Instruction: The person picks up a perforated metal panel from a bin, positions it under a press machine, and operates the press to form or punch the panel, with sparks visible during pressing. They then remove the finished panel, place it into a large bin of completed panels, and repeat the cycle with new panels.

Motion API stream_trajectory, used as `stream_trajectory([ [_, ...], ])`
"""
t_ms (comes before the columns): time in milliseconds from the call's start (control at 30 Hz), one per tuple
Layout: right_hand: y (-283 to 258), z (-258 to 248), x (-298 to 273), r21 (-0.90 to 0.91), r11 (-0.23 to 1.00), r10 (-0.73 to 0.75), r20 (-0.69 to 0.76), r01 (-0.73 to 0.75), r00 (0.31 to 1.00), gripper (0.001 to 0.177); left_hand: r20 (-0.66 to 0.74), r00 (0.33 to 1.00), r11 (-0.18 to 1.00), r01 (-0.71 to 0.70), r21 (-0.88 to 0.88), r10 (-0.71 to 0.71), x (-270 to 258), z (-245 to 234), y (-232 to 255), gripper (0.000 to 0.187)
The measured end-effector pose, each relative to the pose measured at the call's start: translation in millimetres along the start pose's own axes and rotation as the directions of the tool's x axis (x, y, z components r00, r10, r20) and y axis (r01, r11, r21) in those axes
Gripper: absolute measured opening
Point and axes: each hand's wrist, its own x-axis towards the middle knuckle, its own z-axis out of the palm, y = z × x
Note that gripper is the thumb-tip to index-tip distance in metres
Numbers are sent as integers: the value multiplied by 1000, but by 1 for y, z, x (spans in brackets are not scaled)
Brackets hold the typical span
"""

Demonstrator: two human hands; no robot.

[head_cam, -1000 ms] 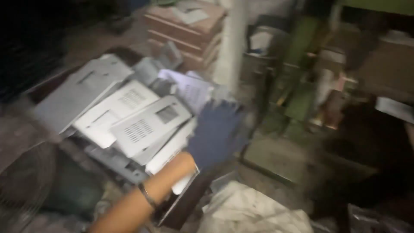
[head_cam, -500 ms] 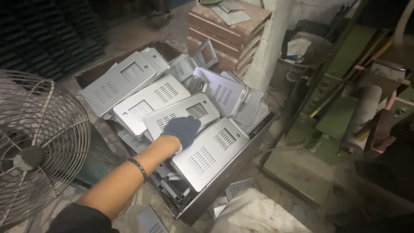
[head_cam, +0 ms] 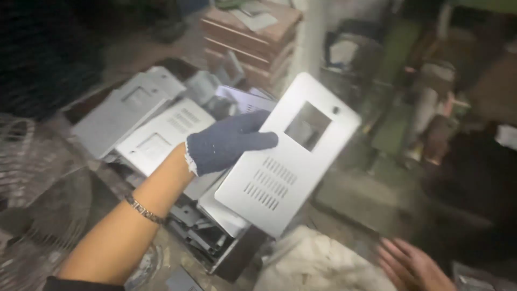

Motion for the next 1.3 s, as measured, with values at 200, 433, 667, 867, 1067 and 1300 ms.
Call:
stream_trajectory([
  [200,-52,188,10,68,992,-115,111,108,987,74,300,953,990,83,-110,-46,44,74,-8,63],
  [433,-43,168,7,-83,997,-27,-365,-4,931,36,16,994,963,-108,245,107,30,170,-33,34],
  [667,-67,176,-7,146,964,-124,-485,221,865,49,451,893,589,354,-726,19,9,295,-137,30],
  [867,-42,143,-24,94,978,-148,-318,187,936,48,-83,983,777,77,-625,-164,24,296,-87,34],
  [1067,-56,28,-45,-782,619,-470,-448,-78,760,35,41,980,465,130,-876,-196,31,280,-58,32],
  [1300,-43,-147,-44,-805,91,-722,-459,-586,518,41,61,985,328,111,-938,-159,24,290,-86,31],
])
